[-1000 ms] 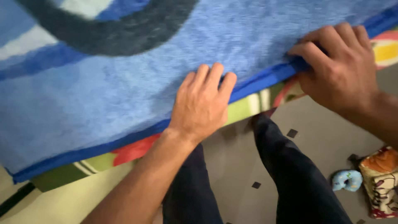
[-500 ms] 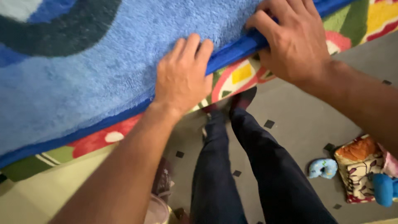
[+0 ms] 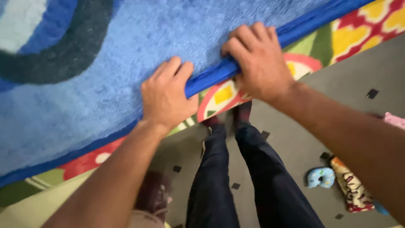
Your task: The person smooths a blue floral blanket on a bed, then folds a blue towel and a patterned cloth on the floor. The person places the folded items on the bed.
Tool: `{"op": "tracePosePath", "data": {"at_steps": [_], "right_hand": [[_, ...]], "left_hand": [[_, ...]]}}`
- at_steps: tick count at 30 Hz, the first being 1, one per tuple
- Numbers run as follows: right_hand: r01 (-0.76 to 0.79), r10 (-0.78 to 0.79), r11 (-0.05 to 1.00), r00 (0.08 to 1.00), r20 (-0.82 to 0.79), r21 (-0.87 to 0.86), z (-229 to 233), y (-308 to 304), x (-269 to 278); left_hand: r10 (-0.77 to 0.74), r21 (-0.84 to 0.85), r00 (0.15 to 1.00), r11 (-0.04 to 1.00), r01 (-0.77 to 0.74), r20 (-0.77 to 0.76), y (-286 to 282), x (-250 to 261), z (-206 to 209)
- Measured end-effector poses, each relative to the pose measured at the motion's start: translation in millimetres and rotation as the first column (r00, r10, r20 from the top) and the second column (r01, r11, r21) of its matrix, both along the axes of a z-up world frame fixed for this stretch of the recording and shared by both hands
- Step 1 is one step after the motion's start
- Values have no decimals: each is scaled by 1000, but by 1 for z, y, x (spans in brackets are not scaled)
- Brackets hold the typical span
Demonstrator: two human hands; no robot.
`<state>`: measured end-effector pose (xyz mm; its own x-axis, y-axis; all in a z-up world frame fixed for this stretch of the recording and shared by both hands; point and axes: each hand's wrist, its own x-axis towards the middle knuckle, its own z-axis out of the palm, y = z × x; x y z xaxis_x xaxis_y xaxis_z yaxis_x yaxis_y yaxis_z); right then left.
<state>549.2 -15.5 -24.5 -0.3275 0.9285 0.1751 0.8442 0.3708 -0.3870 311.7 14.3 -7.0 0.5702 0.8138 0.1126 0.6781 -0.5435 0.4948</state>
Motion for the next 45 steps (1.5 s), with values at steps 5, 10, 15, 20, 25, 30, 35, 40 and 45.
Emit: {"op": "tracePosePath", "data": {"at_steps": [5,10,15,20,25,30,35,40,45], "right_hand": [[-22,20,998,999,-50,-52,5,2,6],[-108,106,993,994,-30,-56,13,6,15],[-198,198,980,980,-21,-27,12,3,32],[-127,127,991,992,-17,29,12,-7,39],[-113,111,993,993,41,46,15,-9,44],[-105,103,994,993,54,41,27,-4,40],[-137,133,989,989,69,51,28,-1,41],[-148,145,988,987,65,43,27,-2,40],[-170,165,984,982,96,49,31,2,39]], "left_hand": [[-65,-139,998,988,64,-7,15,-1,18],[-53,-168,997,985,44,-51,14,5,22],[-45,-160,996,987,33,-74,13,8,23],[-17,-124,996,992,5,-93,9,11,18],[-25,-98,992,995,13,-125,6,13,15],[-14,-98,991,995,1,-130,4,11,12],[-9,-78,995,997,1,-99,2,9,7],[3,-72,996,997,-9,-86,1,8,3],[11,-90,999,996,-15,-40,2,6,4]]}}
